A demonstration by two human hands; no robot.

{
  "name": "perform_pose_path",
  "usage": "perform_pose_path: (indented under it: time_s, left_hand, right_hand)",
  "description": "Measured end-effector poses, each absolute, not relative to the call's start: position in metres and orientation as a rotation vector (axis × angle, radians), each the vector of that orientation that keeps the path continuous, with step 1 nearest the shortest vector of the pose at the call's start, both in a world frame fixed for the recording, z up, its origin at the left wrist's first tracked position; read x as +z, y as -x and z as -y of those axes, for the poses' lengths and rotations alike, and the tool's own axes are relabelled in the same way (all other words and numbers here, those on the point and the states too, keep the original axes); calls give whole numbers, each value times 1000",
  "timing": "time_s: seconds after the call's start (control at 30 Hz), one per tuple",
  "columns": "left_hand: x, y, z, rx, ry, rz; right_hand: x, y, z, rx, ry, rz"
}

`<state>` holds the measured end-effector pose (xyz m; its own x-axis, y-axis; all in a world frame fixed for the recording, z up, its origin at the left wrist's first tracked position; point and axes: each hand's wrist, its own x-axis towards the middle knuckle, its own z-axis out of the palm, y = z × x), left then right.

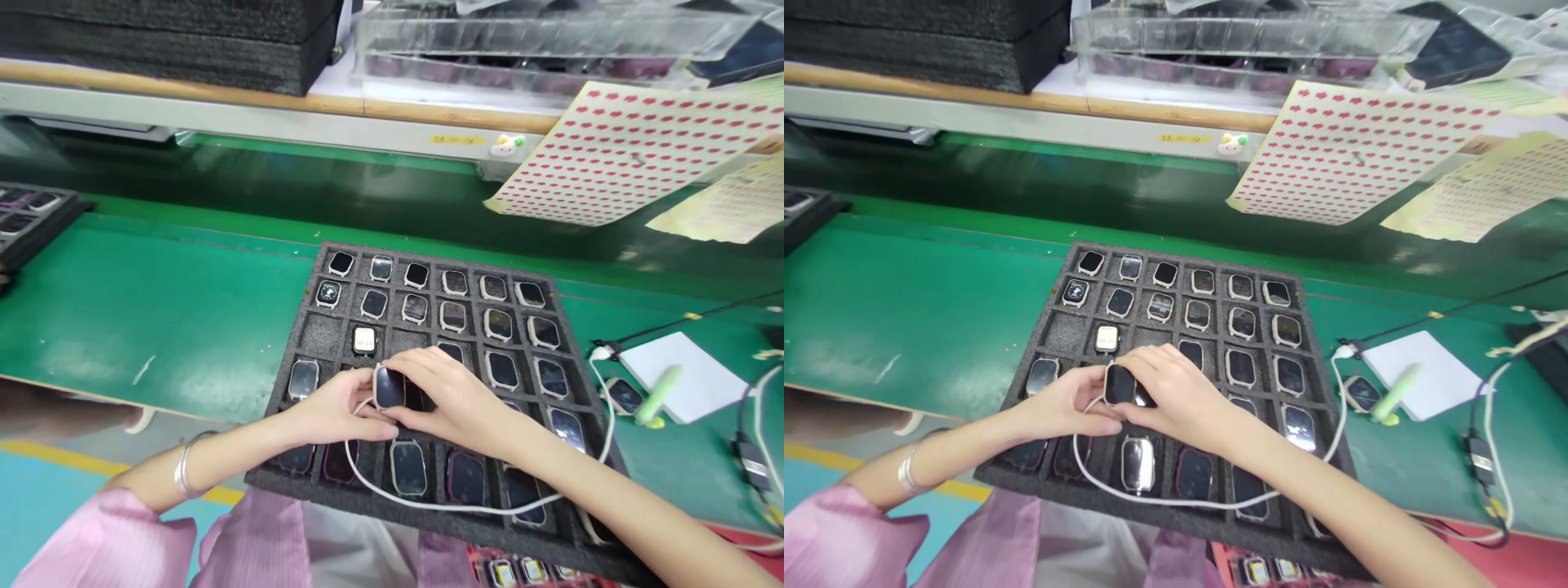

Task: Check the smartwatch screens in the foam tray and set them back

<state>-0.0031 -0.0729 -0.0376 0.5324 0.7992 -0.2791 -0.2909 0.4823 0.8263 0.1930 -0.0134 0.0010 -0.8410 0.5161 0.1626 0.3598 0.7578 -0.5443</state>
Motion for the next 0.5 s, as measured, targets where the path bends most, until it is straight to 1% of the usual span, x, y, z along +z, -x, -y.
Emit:
perform_pose_path:
  time_s: [0.17,0.27,0.4,0.5]
  left_hand:
    - [-35,-1,75,793,-870,-893]
    - [-35,-2,76,804,-863,-898]
    - [-34,0,78,805,-875,-879]
    - [-33,0,79,807,-853,-883]
  right_hand:
    - [-11,-188,21,496,631,2693]
    - [-19,-188,26,408,574,2628]
    - [-30,-188,33,356,538,2489]
    - [-33,-188,34,416,538,2468]
